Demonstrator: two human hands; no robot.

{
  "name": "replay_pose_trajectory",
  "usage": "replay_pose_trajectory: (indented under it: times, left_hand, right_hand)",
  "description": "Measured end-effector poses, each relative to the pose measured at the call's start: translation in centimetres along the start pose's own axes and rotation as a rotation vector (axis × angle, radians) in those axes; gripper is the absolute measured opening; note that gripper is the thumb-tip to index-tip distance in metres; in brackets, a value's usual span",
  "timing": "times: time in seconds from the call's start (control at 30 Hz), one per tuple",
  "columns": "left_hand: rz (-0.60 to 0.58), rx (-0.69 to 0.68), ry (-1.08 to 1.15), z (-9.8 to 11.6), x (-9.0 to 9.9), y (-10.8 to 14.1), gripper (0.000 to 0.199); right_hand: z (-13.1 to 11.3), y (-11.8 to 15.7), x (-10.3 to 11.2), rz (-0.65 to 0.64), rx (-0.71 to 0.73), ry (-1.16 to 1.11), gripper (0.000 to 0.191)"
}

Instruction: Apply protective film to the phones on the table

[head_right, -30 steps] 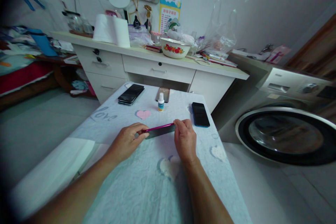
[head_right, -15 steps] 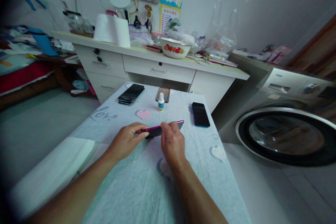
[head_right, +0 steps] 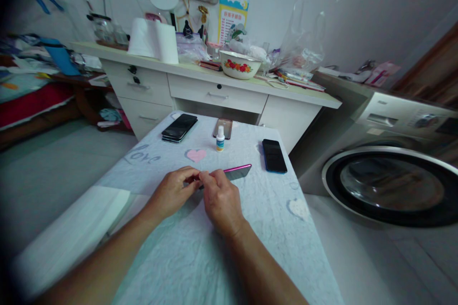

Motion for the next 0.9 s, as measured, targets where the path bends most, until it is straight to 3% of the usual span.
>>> replay_pose_trajectory:
  times: [0.7, 0.9]
  left_hand:
    - [0.015, 0.016, -0.053, 0.4, 0.2, 0.0, 0.009]
    - [0.012, 0.019, -0.052, 0.4, 0.2, 0.0, 0.01]
  right_hand:
    - [8.4, 0.4, 2.3, 0.166, -0.3, 0.199, 0.027]
    - [8.8, 0.5, 2.4, 0.19, -0.328, 0.251, 0.027]
Point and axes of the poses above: each hand's wrist, its own y-axis away from the middle knuckle, its own x-axis out of the back of the hand, z = x × y, the point moved 5 cm from there along -y, towards the middle knuckle, and after that the axes turned 14 degrees about y, right-handed, at the moved point
